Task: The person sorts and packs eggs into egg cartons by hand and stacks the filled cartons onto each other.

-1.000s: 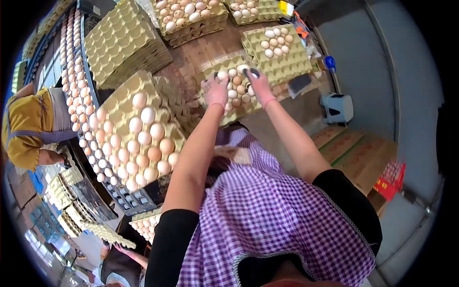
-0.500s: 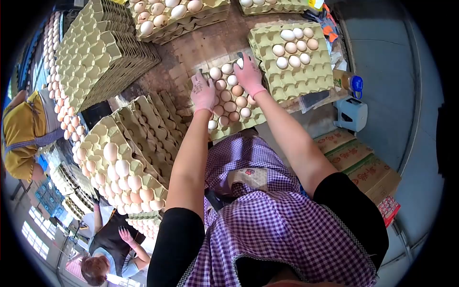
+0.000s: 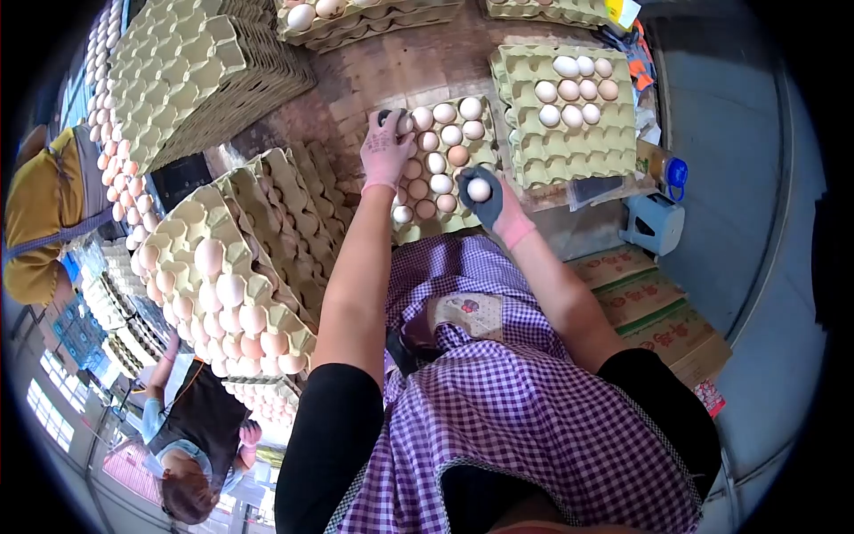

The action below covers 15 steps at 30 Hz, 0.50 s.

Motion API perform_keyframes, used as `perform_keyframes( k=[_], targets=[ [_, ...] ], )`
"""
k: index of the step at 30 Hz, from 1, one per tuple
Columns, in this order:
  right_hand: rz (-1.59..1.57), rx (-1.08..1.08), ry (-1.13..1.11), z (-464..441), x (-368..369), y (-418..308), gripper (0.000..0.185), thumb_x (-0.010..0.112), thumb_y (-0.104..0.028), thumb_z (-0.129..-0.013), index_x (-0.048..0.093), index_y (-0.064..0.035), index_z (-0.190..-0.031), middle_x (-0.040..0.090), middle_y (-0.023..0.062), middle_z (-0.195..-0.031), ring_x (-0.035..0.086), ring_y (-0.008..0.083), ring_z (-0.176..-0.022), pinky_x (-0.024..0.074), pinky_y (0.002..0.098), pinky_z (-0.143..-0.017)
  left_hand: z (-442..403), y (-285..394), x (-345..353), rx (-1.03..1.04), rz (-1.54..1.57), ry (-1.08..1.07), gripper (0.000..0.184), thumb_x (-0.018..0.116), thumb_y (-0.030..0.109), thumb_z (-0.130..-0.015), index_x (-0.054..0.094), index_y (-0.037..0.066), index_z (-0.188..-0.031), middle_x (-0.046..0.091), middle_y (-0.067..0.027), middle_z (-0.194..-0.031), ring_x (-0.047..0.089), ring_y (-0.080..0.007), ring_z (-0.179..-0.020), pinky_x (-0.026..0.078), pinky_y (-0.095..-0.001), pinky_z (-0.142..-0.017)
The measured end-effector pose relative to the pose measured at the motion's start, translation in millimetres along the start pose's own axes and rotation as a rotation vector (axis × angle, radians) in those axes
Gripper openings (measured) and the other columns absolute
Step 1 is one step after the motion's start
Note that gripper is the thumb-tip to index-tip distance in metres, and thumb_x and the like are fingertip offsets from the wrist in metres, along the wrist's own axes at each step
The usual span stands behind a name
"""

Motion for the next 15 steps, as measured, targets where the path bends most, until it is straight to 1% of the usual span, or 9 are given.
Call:
perform_keyframes(
  k=[2, 5, 6, 8, 9, 12, 13, 14, 15],
  targets=[
    [-0.062, 0.104, 0.062, 23.5, 10.5, -6.4, 0.038, 0.077, -0.011, -0.086, 0.064, 0.0008, -0.119, 0.07, 0.0087, -0.113, 0.067, 0.0172, -0.104, 0.056, 0.0308, -0.09, -2.5, -6.5, 0.0, 0.046, 0.03, 0.236, 0.056, 0.075, 0.031, -0.084, 0.058, 0.015, -0.135, 0.053, -0.0147, -0.134, 0.06, -0.0341, -0.114, 0.051, -0.0437, -0.096],
    [0.827, -0.065, -0.101, 47.0, 60.1, -64.1, 0.028, 0.063, -0.009, -0.097, 0.058, 0.0005, -0.122, 0.065, 0.0134, -0.112, 0.067, 0.0251, -0.106, 0.0606, 0.0421, -0.092, -25.8, -37.9, 7.7, -0.006, 0.225, 0.361, 0.052, 0.068, 0.029, -0.088, 0.056, 0.01, -0.136, 0.051, -0.019, -0.137, 0.057, -0.0366, -0.119, 0.048, -0.0449, -0.099],
    [0.204, 0.079, 0.006, 40.4, 45.3, -35.0, 0.028, 0.062, -0.01, -0.097, 0.058, -0.001, -0.123, 0.066, 0.0101, -0.109, 0.068, 0.0216, -0.102, 0.0593, 0.0366, -0.091, -31.0, -48.6, 11.7, -0.041, 0.379, 0.367, 0.05, 0.063, 0.029, -0.091, 0.055, 0.009, -0.136, 0.049, -0.0208, -0.14, 0.054, -0.0392, -0.123, 0.046, -0.0484, -0.102],
    [-0.17, 0.366, 0.184, 45.1, 21.8, -13.3, 0.027, 0.062, -0.01, -0.097, 0.058, -0.0022, -0.122, 0.066, 0.007, -0.107, 0.068, 0.018, -0.099, 0.0574, 0.031, -0.089, -35.0, -55.1, 24.3, -0.032, 0.099, 0.373, 0.05, 0.058, 0.031, -0.094, 0.051, 0.008, -0.139, 0.046, -0.0233, -0.142, 0.048, -0.0417, -0.128, 0.039, -0.0519, -0.107],
    [-0.021, 0.366, 0.232, 45.1, 19.6, -14.2, 0.028, 0.063, -0.012, -0.098, 0.057, -0.0019, -0.123, 0.066, 0.006, -0.107, 0.067, 0.0153, -0.098, 0.0561, 0.0278, -0.086, -32.4, -55.2, 30.9, -0.011, -0.188, 0.386, 0.051, 0.053, 0.032, -0.097, 0.048, 0.007, -0.141, 0.044, -0.0258, -0.145, 0.042, -0.0442, -0.134, 0.033, -0.0553, -0.111],
    [0.866, 0.037, 0.172, 50.5, 15.3, -14.6, 0.039, 0.068, -0.023, -0.093, 0.059, -0.006, -0.128, 0.064, 0.0126, -0.118, 0.065, 0.0276, -0.11, 0.0536, 0.0385, -0.092, -24.6, -74.4, 46.1, -0.237, -0.239, 0.326, 0.057, 0.047, 0.037, -0.101, 0.04, 0.003, -0.146, 0.04, -0.0304, -0.146, 0.031, -0.0477, -0.139, 0.021, -0.0597, -0.115],
    [0.868, 0.035, 0.168, 54.9, 22.4, -14.3, 0.039, 0.068, -0.023, -0.093, 0.059, -0.006, -0.128, 0.064, 0.0126, -0.118, 0.065, 0.0276, -0.11, 0.0536, 0.0385, -0.092, -31.9, -101.3, 57.3, -0.297, -0.165, 0.249, 0.062, 0.051, 0.038, -0.1, 0.036, -0.001, -0.147, 0.037, -0.0328, -0.146, 0.032, -0.0465, -0.138, 0.022, -0.0582, -0.116],
    [1.238, 0.006, 0.037, 63.2, 34.9, -13.9, 0.044, 0.07, -0.027, -0.09, 0.06, -0.0096, -0.13, 0.061, 0.0143, -0.123, 0.061, 0.0299, -0.114, 0.0511, 0.0411, -0.096, -21.9, -94.9, 55.2, -0.305, -0.17, 0.253, 0.062, 0.051, 0.038, -0.1, 0.036, -0.001, -0.147, 0.037, -0.0328, -0.146, 0.032, -0.0465, -0.138, 0.022, -0.0582, -0.116],
    [1.6, -0.03, -0.106, 69.1, 46.5, -8.8, 0.049, 0.072, -0.03, -0.087, 0.061, -0.0132, -0.131, 0.057, 0.016, -0.129, 0.058, 0.0321, -0.118, 0.0485, 0.0437, -0.099, 0.5, -74.3, 44.0, -0.313, -0.051, 0.494, 0.062, 0.051, 0.036, -0.101, 0.035, -0.003, -0.146, 0.035, -0.0332, -0.147, 0.032, -0.047, -0.138, 0.022, -0.0587, -0.116]
  ],
)
Point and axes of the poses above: each hand's wrist, its own z-axis away from the middle knuckle, its own x-axis out of the palm, y = z × x, the point moved 3 cm from there along -z, towards the middle knuckle
